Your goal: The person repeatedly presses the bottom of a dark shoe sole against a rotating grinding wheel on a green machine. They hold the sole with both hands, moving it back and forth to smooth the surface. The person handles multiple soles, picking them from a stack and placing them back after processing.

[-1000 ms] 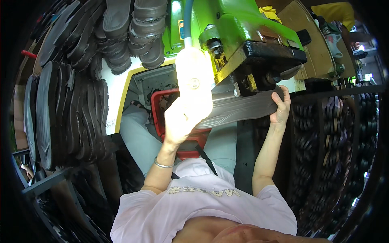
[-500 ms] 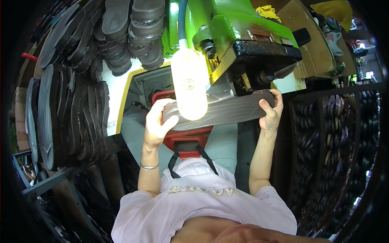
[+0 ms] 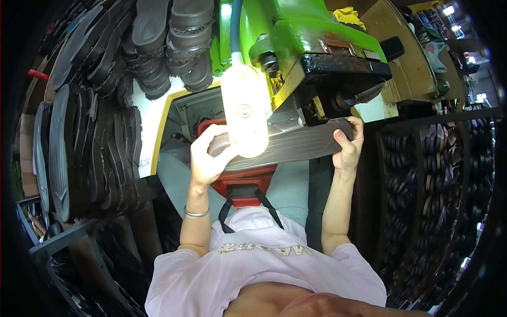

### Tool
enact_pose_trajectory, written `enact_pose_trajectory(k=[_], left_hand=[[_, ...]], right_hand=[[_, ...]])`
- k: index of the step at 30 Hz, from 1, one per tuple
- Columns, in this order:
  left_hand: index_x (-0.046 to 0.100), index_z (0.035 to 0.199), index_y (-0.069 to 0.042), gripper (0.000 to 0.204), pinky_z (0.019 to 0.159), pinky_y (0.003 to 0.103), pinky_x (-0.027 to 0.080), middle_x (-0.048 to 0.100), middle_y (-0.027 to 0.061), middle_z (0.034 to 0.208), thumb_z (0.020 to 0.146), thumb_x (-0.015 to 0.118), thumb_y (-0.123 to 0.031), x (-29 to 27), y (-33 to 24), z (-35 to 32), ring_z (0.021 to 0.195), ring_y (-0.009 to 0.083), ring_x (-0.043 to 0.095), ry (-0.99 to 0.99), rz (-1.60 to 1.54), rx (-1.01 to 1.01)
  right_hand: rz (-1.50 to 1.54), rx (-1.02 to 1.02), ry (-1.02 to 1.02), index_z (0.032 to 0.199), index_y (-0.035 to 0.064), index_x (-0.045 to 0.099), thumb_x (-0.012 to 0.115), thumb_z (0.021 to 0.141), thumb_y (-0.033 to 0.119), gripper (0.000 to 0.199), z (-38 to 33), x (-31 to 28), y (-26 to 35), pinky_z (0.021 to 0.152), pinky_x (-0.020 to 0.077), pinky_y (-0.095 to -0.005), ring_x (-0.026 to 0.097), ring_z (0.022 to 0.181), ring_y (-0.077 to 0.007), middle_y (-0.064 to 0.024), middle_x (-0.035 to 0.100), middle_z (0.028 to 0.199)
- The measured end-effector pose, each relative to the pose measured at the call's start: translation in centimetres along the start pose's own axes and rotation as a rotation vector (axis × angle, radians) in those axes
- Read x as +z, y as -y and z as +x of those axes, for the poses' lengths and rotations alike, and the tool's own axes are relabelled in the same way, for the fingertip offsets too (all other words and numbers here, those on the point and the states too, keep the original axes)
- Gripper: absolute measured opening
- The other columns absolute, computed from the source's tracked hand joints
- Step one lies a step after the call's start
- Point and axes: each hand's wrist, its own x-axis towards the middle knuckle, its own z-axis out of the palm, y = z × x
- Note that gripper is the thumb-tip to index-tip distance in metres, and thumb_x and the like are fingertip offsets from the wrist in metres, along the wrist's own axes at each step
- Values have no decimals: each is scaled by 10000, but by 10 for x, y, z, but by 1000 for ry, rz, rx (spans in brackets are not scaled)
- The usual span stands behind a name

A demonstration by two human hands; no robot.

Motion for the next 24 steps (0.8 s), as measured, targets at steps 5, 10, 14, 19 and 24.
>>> enact_pose_trajectory(k=[5,10,14,19,24], left_hand=[[629,996,22,294,797,273,495,661,74,924,720,731,1,-13,10,-11,865,143,633,-81,-36,-36],[629,988,18,287,794,272,483,648,68,916,713,713,4,-35,19,-29,855,152,620,-117,-34,-66],[627,982,11,269,794,277,479,651,60,899,729,712,-21,-54,13,-37,858,142,616,-35,91,-129],[648,993,-27,345,695,294,524,687,101,851,707,800,-146,-5,-26,-14,698,210,649,67,555,110],[672,917,-37,349,715,334,508,667,106,835,676,833,-231,39,-30,5,771,258,639,-25,564,287]], right_hand=[[30,55,12,984,57,554,803,704,-1,379,-6,21,-3,767,489,-250,593,806,-112,-35,624,890],[64,128,21,964,49,547,762,688,-87,375,-10,48,-12,747,502,-259,611,804,-127,-55,639,896],[86,149,54,958,48,551,747,677,-121,382,-14,65,-24,751,501,-253,617,811,-127,-57,647,897],[58,57,101,948,46,554,752,663,-125,386,-15,67,-25,771,483,-254,605,819,-126,-54,636,889],[101,49,64,992,49,549,782,701,-41,384,-6,43,-26,796,481,-261,598,852,-136,-45,612,916]])
